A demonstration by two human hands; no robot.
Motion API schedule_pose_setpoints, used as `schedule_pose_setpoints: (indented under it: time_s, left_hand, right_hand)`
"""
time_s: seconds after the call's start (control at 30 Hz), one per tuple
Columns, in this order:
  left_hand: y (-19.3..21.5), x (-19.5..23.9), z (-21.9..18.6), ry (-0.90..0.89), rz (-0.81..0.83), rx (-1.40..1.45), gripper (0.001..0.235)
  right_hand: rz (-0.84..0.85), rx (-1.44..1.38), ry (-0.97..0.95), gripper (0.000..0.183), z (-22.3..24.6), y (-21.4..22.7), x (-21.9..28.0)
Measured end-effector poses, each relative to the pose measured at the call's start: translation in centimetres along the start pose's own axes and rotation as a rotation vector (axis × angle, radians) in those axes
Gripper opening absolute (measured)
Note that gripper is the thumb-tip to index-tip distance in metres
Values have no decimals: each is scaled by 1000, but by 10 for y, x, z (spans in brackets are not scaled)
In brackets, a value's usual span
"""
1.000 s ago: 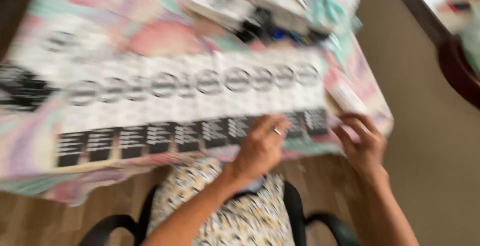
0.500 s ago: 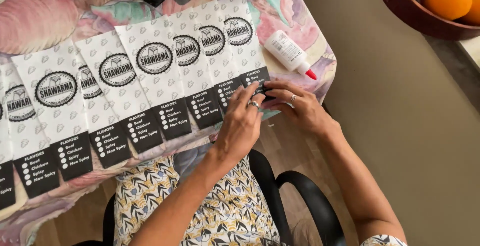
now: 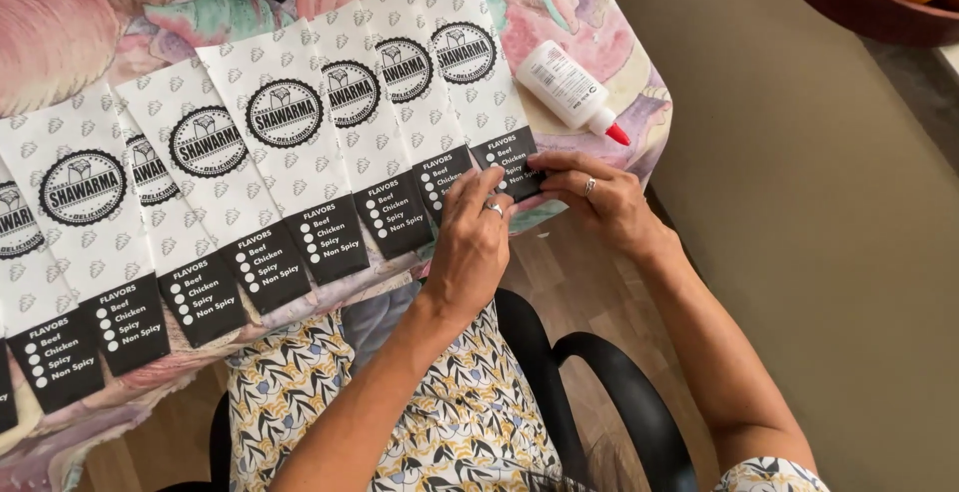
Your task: The person applies glue to paper labels, attaches them to plastic shawarma bags, and then stacks the finished bags together on a table.
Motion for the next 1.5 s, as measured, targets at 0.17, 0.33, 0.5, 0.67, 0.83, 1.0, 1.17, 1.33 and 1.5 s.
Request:
schedule_pose_setpoints:
  time_s: [0.17, 0.33, 0.5, 0.67, 0.83, 1.0, 1.17, 1.33, 1.5]
  left_hand:
    - [-8, -11, 15, 142, 64, -12, 17]
    - [-11, -17, 35, 299, 41, 63, 17]
    - [-1, -25, 40, 403, 32, 189, 25]
    - [2, -25, 43, 435, 48, 272, 27]
    - [4, -26, 42, 476, 65, 312, 27]
    - [-1, -30, 31, 413, 76, 135, 27]
    - [0, -24, 27, 375, 85, 172, 19]
    - [31, -13, 1, 196, -9, 242, 20]
    - [87, 17, -2, 111, -32, 10, 23]
  right_hand:
    - [6, -44, -84, 7, -8, -3, -7]
    - [4, -32, -223, 13, -21, -10, -3]
    - [-44, -98, -367, 20, -20, -7, -9]
    - [-25, -171, -427, 21, -13, -11, -9]
    - [-8, -311, -517, 17, -13, -13, -8]
    - [-19, -83, -347, 15, -13, -5, -10]
    - [-17, 54, -215, 15, -3, -8, -10]
    - [-39, 125, -176, 22, 10, -5, -16]
    - [-76, 104, -60, 18, 44, -17, -21]
Point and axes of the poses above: each hand's wrist, its own x-axis away from the middle knuckle, its own y-axis out of the back of the hand, z = x × y, the point moved 9 cm from there along -x, towards the middle knuckle, and after that the axes turned 8 degrees about x, right-handed, at the moved point
